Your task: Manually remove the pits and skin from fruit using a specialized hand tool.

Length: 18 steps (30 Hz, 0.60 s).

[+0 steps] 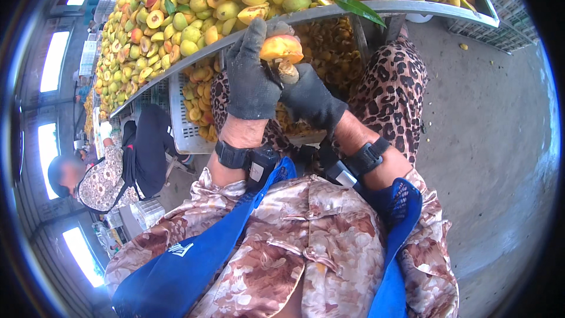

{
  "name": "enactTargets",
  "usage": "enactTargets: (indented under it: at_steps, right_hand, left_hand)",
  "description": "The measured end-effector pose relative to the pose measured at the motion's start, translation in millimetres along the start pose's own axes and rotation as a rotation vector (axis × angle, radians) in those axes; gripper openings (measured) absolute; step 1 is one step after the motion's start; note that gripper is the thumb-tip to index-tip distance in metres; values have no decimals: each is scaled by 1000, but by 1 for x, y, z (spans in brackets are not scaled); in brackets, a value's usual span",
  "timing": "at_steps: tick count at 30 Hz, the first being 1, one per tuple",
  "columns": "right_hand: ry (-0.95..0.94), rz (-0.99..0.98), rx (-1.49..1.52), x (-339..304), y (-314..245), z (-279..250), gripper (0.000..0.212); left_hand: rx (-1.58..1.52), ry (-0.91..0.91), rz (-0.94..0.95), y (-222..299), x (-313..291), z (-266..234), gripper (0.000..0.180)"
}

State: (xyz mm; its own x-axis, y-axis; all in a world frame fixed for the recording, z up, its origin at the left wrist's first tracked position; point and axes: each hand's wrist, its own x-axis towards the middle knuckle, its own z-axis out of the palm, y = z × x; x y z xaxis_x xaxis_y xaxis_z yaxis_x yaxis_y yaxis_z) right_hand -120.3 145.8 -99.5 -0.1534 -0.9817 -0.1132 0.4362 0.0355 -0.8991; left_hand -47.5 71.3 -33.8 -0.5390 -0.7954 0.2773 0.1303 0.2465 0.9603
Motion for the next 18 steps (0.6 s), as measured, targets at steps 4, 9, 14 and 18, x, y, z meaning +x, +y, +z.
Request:
enactTargets:
  at_steps: [4,9,14,18]
  right_hand:
    - [-250,21,337,-8,-34,6,25]
    - [-327,33,191,-10,-35,-4,36]
    - [-367,-156,-106,-7,-36,2,50]
    - [-533,-104,-279,-5,-10,3,20]
  left_hand:
    - [-32,-56,-161,10,9,-4,45]
    - [-254,-204,-298,14,16,-3,42]
    - [-341,-384,-206,8,16,-16,39]
    - [-34,-482,-208,37,-1,-29,44]
